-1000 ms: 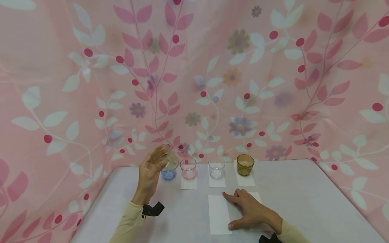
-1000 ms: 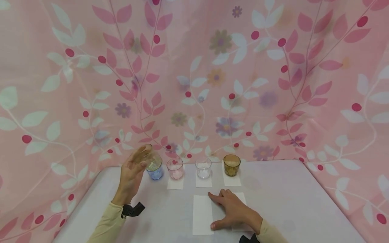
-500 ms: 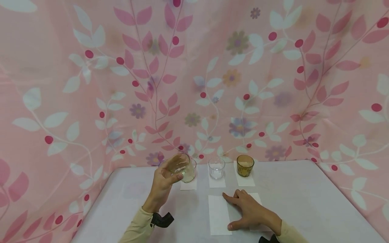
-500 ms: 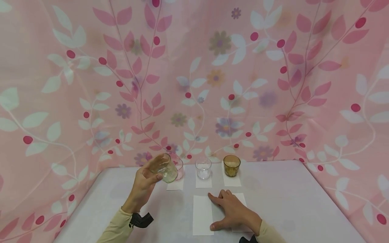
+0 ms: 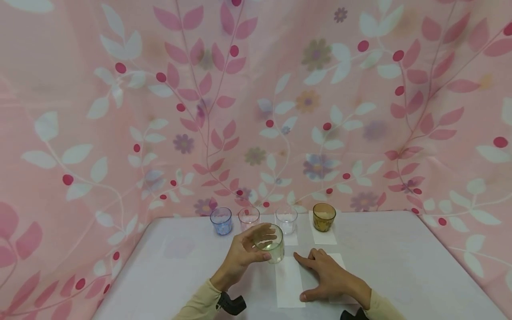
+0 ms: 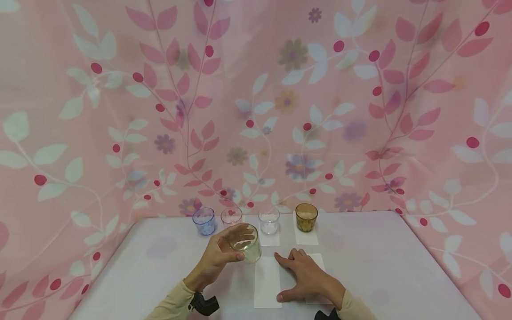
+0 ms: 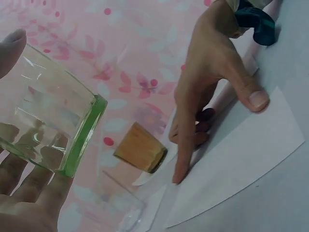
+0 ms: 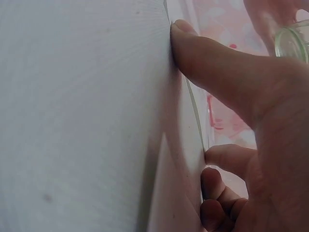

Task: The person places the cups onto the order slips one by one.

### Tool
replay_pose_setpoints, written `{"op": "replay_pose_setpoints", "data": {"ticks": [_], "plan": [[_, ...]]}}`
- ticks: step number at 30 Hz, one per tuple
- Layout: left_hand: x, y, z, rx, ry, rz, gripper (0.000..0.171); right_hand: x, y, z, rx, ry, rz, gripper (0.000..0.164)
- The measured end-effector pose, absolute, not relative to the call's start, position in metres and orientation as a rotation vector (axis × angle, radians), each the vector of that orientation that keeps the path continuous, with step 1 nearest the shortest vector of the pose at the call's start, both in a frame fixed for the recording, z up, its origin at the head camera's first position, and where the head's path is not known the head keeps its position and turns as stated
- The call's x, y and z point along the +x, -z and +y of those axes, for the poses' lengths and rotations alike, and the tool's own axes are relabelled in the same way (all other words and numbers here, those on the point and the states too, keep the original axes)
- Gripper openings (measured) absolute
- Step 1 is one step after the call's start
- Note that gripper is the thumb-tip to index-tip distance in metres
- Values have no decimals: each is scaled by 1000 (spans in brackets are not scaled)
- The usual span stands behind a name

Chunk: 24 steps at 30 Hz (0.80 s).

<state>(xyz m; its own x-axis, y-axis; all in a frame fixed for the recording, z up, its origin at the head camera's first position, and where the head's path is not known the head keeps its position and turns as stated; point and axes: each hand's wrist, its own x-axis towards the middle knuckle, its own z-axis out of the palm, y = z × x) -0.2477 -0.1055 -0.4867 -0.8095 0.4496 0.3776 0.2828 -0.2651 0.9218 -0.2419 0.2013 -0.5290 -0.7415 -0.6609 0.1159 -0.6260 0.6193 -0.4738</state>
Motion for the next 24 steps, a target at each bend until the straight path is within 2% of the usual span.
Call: {"op": "replay_pose_setpoints", "data": {"ticks": [11, 24], "plan": [[-236, 521, -78, 833, -2154, 1704, 78, -243, 531, 201, -1056, 787, 2780, 103], [-236, 547, -72, 781, -2122, 1681, 81, -242, 529, 201, -1055, 799, 2761, 101]]}}
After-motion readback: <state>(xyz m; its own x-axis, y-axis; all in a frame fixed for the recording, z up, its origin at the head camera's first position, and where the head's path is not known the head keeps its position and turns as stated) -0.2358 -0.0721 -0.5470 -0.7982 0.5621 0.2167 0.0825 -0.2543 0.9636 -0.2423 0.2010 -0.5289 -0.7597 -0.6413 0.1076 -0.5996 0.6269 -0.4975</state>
